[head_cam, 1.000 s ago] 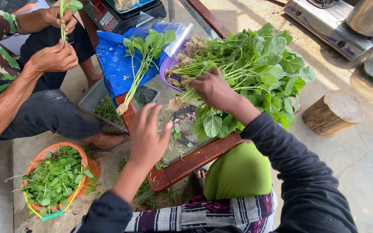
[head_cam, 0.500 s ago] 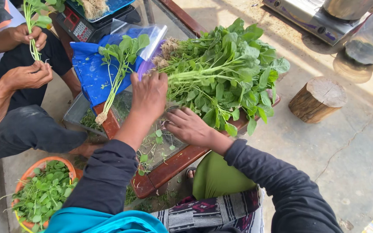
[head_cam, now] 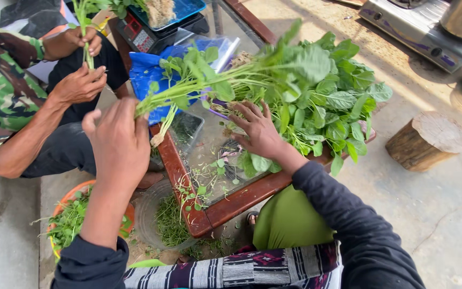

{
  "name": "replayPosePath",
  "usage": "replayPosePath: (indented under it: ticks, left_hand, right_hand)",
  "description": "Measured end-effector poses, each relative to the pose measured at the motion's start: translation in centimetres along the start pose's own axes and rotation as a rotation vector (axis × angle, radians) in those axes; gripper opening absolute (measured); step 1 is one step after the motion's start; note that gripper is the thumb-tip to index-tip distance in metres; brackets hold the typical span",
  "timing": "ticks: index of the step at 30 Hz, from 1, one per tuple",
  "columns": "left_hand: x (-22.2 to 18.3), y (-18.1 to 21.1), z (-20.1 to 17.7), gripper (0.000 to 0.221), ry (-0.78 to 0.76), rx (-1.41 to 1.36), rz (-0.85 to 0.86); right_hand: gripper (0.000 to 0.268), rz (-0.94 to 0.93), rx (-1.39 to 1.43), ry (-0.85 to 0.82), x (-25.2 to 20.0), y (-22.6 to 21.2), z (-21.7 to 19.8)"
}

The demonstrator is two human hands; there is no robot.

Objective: The person sits on the ground and cleans bunches of leafy green vegetables by hand. They hold the stems and pull off small roots and debris, dropping the waste onto the floor. A second person sits nearby doing the same task.

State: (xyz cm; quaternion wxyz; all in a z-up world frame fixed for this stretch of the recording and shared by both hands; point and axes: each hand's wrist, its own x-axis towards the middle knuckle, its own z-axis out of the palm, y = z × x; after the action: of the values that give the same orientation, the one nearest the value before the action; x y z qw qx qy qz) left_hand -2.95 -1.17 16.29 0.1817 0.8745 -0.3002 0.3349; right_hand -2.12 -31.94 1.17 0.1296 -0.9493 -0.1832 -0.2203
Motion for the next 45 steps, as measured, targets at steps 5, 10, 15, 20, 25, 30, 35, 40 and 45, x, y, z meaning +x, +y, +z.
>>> replayPosePath:
  ticks: [5,10,15,20,25,30,35,40,45]
  left_hand:
    - [-6.7,-1.6,1.1,0.014,0.037,-0.304,-0.365]
    - [-11.5,-1.0,5.1,0.022,0.021,-0.987,-0.566]
    - [-14.6,-1.5,7.8,0.026,0.112,-1.469,-0.591]
    - [-13.8,-1.4,4.6,0.034,0.117,-1.610,-0.660]
    - [-12.7,-2.1,2.2,0.030,0.290,-1.515,-0.730]
    - [-13.9,-2.1,2.0,0.035,0.397,-1.264,-0.700]
    - [-15.6,-1.7,2.2,0.042,0.389,-1.289,-0.627]
    - [-16.6,-2.8,1.2,0.045,0.378,-1.356,-0.756]
    - [-16.4,-2.9,1.5,0.072,0.338,-1.209,-0.674]
  right_hand:
    - [0.057,-0.205,0.599,0.201,2.7,-7.6,-5.3]
    - [0.033,-0.116,0.829,0.115,7.2,-13.3,-6.7]
    - [0.020,-0.241,0.852,-0.006,8.9,-16.8,-6.4]
    - [0.030,-0.235,1.062,0.031,9.0,-16.7,-6.5]
    - [0.015,-0.140,0.964,0.011,7.4,-16.5,-5.6]
    - [0.026,-0.226,0.809,-0.162,6.7,-19.4,-4.9]
    - [0.022,-0.242,0.830,-0.204,7.8,-19.9,-4.1]
    - [0.011,-0.152,0.974,-0.368,8.4,-19.5,-2.4]
    - [0.012,-0.044,1.170,-0.397,8.5,-19.5,-0.4]
